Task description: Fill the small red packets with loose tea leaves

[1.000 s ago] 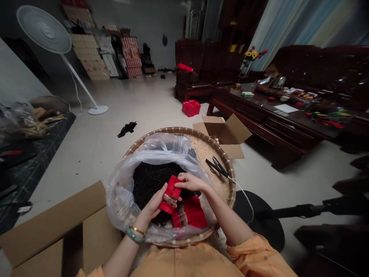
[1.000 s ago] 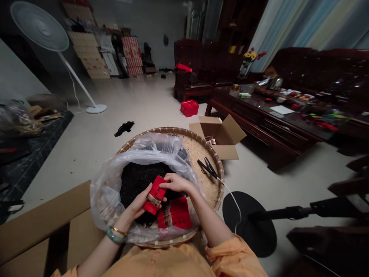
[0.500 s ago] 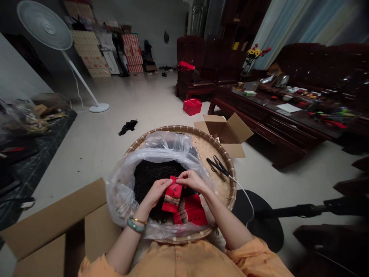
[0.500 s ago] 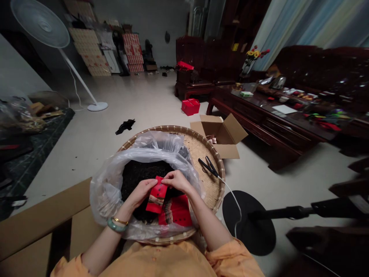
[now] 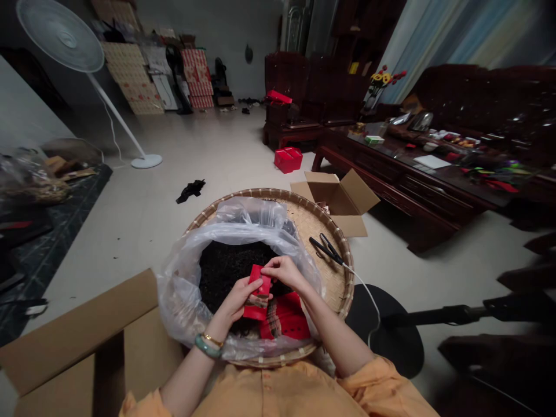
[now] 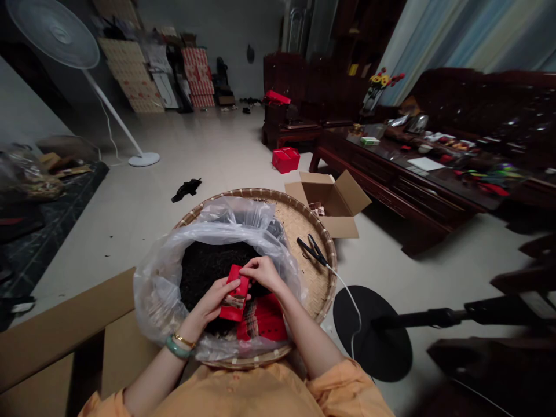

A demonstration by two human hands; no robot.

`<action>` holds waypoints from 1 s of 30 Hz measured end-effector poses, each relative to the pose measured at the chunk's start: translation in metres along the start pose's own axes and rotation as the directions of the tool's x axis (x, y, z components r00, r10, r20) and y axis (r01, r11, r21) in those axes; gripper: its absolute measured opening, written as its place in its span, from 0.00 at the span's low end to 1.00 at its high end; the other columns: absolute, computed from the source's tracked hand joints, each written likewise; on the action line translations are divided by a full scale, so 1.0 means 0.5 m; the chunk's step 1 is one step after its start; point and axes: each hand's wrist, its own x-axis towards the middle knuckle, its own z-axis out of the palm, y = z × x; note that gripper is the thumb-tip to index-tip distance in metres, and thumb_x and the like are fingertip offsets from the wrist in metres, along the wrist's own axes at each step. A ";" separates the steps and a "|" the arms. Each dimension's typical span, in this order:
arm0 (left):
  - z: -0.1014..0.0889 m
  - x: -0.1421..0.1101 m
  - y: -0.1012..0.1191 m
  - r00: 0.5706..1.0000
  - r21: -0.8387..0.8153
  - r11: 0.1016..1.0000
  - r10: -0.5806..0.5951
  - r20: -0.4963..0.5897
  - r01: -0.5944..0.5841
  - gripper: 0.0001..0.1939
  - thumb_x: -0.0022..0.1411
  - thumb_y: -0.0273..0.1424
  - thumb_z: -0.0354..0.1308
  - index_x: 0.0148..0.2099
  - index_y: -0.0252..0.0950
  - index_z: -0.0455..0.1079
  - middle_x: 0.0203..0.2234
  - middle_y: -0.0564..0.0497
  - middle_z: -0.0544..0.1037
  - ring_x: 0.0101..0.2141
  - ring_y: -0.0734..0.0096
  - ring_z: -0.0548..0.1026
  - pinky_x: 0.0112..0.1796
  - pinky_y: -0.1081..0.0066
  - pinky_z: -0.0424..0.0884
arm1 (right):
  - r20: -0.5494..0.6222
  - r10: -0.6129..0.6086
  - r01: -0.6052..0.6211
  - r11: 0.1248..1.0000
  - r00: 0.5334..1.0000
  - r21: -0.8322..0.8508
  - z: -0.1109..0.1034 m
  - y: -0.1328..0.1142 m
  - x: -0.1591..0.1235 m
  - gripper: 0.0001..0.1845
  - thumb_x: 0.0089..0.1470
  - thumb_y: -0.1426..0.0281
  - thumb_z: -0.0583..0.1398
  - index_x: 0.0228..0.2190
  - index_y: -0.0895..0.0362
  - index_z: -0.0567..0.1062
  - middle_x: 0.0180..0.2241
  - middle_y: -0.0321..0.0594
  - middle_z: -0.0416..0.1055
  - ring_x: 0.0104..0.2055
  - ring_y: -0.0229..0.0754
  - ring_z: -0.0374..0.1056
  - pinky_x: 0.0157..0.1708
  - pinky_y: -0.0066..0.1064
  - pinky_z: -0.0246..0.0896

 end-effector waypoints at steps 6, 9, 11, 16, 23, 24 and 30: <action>-0.002 -0.006 -0.003 0.999 0.014 0.999 0.035 0.008 -0.035 0.22 0.47 0.36 0.66 0.43 0.32 0.66 0.31 0.45 0.77 0.27 0.65 0.77 0.28 0.70 0.72 | -0.085 -0.129 0.131 0.991 0.988 0.011 0.002 -0.008 -0.008 0.12 0.42 0.64 0.63 0.28 0.59 0.75 0.22 0.34 0.70 0.22 0.33 0.62 0.22 0.24 0.57; -0.007 -0.013 -0.005 0.996 0.099 0.995 0.022 0.090 -0.031 0.28 0.45 0.31 0.67 0.48 0.33 0.63 0.35 0.45 0.77 0.27 0.70 0.76 0.31 0.69 0.71 | -0.018 -0.133 0.134 0.991 0.991 0.015 -0.007 -0.019 -0.016 0.14 0.45 0.60 0.60 0.26 0.60 0.75 0.24 0.37 0.70 0.24 0.34 0.63 0.24 0.24 0.57; -0.012 -0.016 -0.006 0.992 0.223 0.973 0.035 0.118 -0.061 0.31 0.43 0.29 0.68 0.50 0.33 0.63 0.33 0.46 0.77 0.28 0.70 0.74 0.32 0.68 0.71 | 0.083 -0.092 0.089 0.995 0.992 0.044 -0.016 -0.028 -0.020 0.18 0.50 0.57 0.56 0.26 0.61 0.75 0.24 0.37 0.70 0.26 0.34 0.63 0.25 0.24 0.58; -0.025 -0.017 -0.006 0.955 0.519 0.803 0.231 0.185 -0.295 0.32 0.39 0.30 0.69 0.49 0.34 0.65 0.39 0.48 0.75 0.38 0.66 0.72 0.42 0.67 0.67 | 0.299 -0.131 0.138 0.990 0.945 -0.002 -0.036 -0.063 -0.039 0.12 0.52 0.63 0.56 0.31 0.58 0.74 0.30 0.36 0.70 0.31 0.35 0.65 0.29 0.24 0.60; -0.035 -0.019 -0.017 0.914 0.627 0.670 0.356 0.197 -0.396 0.31 0.42 0.32 0.67 0.50 0.35 0.65 0.43 0.47 0.74 0.42 0.62 0.71 0.45 0.66 0.65 | 0.380 -0.264 0.394 0.861 0.887 -0.321 -0.042 -0.131 -0.090 0.10 0.47 0.74 0.57 0.35 0.58 0.73 0.30 0.36 0.73 0.30 0.35 0.66 0.30 0.24 0.60; -0.037 -0.019 -0.018 0.911 0.637 0.660 0.366 0.189 -0.397 0.31 0.42 0.32 0.67 0.50 0.35 0.64 0.43 0.47 0.74 0.42 0.62 0.71 0.46 0.66 0.64 | 0.375 -0.264 0.395 0.856 0.889 -0.333 -0.040 -0.137 -0.096 0.10 0.47 0.74 0.57 0.35 0.58 0.72 0.29 0.36 0.72 0.28 0.35 0.66 0.28 0.24 0.59; -0.047 -0.022 -0.014 0.914 0.699 0.614 0.379 0.147 -0.367 0.27 0.41 0.34 0.68 0.45 0.35 0.67 0.37 0.48 0.76 0.37 0.63 0.72 0.41 0.68 0.67 | 0.335 -0.311 0.437 0.796 0.889 -0.419 -0.031 -0.143 -0.113 0.07 0.48 0.77 0.56 0.31 0.57 0.72 0.24 0.33 0.70 0.25 0.33 0.63 0.26 0.22 0.56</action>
